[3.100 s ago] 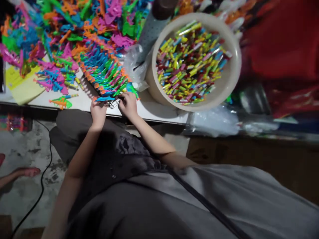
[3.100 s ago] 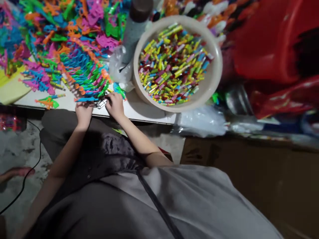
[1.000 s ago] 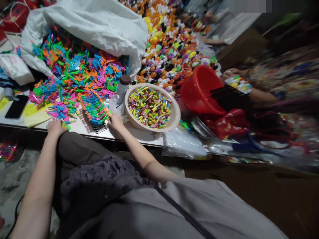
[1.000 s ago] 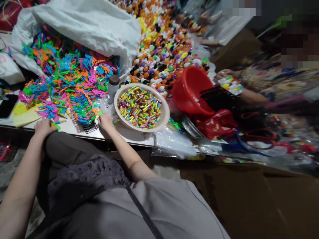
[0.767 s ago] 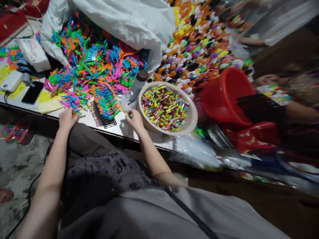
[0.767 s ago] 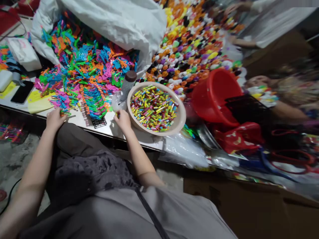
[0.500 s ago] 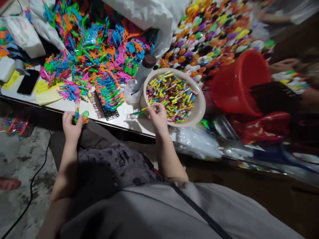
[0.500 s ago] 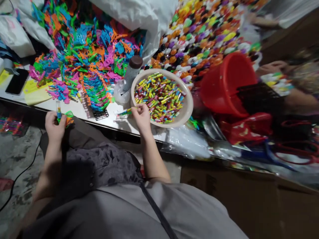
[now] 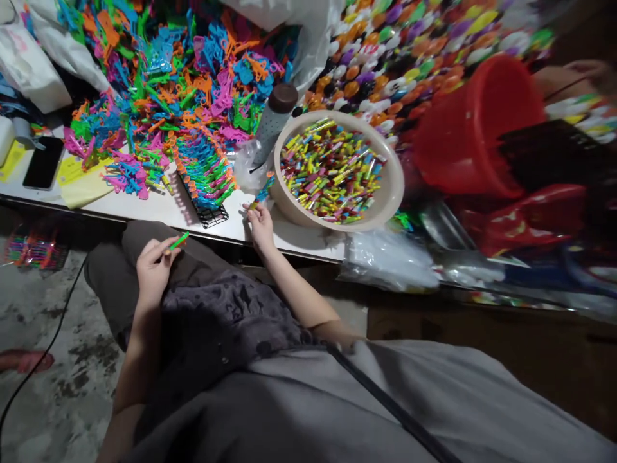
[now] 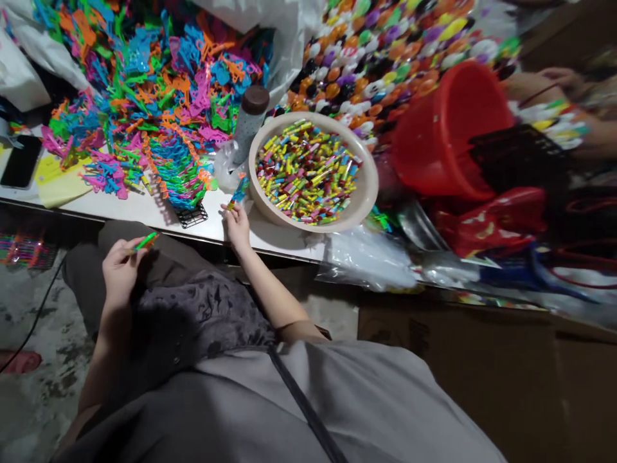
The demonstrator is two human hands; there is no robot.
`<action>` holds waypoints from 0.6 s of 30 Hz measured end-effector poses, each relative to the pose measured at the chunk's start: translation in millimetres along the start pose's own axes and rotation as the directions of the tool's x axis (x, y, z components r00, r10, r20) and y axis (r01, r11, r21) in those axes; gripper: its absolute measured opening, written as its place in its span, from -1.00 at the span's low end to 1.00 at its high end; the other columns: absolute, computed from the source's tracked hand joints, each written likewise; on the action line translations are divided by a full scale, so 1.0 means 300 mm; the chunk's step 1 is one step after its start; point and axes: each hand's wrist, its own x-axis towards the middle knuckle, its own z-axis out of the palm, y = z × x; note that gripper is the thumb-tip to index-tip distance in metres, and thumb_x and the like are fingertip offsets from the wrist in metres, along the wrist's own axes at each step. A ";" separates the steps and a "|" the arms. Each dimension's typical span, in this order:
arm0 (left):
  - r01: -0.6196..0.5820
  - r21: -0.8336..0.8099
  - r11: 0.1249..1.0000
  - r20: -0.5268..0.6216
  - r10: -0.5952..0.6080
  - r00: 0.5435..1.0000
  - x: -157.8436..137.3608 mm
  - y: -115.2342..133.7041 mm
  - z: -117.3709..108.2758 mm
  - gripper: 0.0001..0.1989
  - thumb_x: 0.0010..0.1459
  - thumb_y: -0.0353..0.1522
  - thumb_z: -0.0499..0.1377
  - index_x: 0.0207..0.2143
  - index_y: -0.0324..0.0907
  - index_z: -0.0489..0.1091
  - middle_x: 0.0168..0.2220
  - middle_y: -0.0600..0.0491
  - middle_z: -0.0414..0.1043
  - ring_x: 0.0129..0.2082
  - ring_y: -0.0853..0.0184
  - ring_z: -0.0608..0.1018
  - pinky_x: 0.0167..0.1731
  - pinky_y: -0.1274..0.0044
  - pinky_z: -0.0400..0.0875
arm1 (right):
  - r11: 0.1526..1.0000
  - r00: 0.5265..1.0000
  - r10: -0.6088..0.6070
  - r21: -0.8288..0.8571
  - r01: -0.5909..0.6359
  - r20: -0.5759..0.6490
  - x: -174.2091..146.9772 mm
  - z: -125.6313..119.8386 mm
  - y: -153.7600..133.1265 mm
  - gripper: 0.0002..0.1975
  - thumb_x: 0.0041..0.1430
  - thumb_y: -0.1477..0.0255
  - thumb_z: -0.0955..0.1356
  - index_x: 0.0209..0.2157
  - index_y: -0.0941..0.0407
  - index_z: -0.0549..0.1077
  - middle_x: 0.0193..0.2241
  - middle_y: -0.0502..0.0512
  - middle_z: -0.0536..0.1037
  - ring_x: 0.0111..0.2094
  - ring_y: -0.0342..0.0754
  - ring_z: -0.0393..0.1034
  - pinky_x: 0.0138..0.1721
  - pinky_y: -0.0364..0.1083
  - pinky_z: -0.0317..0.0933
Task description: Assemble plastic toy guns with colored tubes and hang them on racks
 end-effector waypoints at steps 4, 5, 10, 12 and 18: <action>0.134 -0.039 0.990 0.012 -0.134 0.991 -0.001 0.003 0.012 -0.73 0.01 -0.22 0.25 -0.25 -0.16 0.54 -0.38 0.04 0.47 -0.48 0.41 0.47 -0.39 0.54 0.43 | 0.986 0.993 -0.113 -0.126 0.106 -0.043 0.020 0.012 0.018 -0.64 0.12 0.12 0.21 -0.18 0.10 0.18 -0.32 0.08 0.50 -0.32 -0.15 0.38 -0.27 -0.12 0.29; 0.128 -0.033 0.991 0.036 -0.126 0.991 0.001 0.003 0.013 -0.73 0.02 -0.22 0.24 -0.26 -0.17 0.53 -0.37 0.03 0.48 -0.46 0.39 0.49 -0.37 0.53 0.44 | 0.982 0.990 -0.137 -0.132 0.132 -0.037 0.017 0.012 0.017 -0.64 0.13 0.13 0.21 -0.17 0.09 0.18 -0.34 0.06 0.48 -0.32 -0.15 0.38 -0.27 -0.12 0.29; 0.024 0.042 0.999 0.215 -0.033 0.976 0.022 -0.005 0.018 -0.74 0.11 -0.27 0.12 -0.20 -0.14 0.51 -0.18 -0.03 0.46 -0.13 0.27 0.50 -0.08 0.45 0.42 | 0.986 0.987 -0.160 -0.041 0.161 0.015 -0.011 0.009 0.007 -0.68 0.09 0.21 0.28 -0.18 0.08 0.22 -0.32 0.07 0.49 -0.35 -0.16 0.37 -0.30 -0.13 0.29; 0.055 0.031 0.998 0.297 -0.061 0.953 0.026 -0.019 0.025 -0.67 0.12 -0.26 0.08 -0.08 -0.12 0.46 -0.06 -0.05 0.41 -0.02 0.25 0.46 0.05 0.42 0.34 | 0.991 0.990 -0.131 0.003 0.131 0.049 -0.017 0.011 0.004 -0.69 0.04 0.23 0.33 -0.23 0.08 0.23 -0.36 0.04 0.49 -0.38 -0.17 0.37 -0.33 -0.15 0.29; 0.326 -0.260 0.909 0.395 -0.208 0.895 0.004 -0.055 0.081 -0.44 -0.01 -0.23 0.21 0.08 -0.08 0.29 0.06 -0.09 0.24 -0.14 0.27 0.55 -0.15 0.45 0.50 | 0.975 0.985 -0.170 -0.153 0.163 -0.035 -0.024 -0.044 -0.020 -0.70 0.10 0.15 0.25 -0.26 0.08 0.23 -0.23 0.13 0.46 -0.39 -0.16 0.38 -0.28 -0.07 0.36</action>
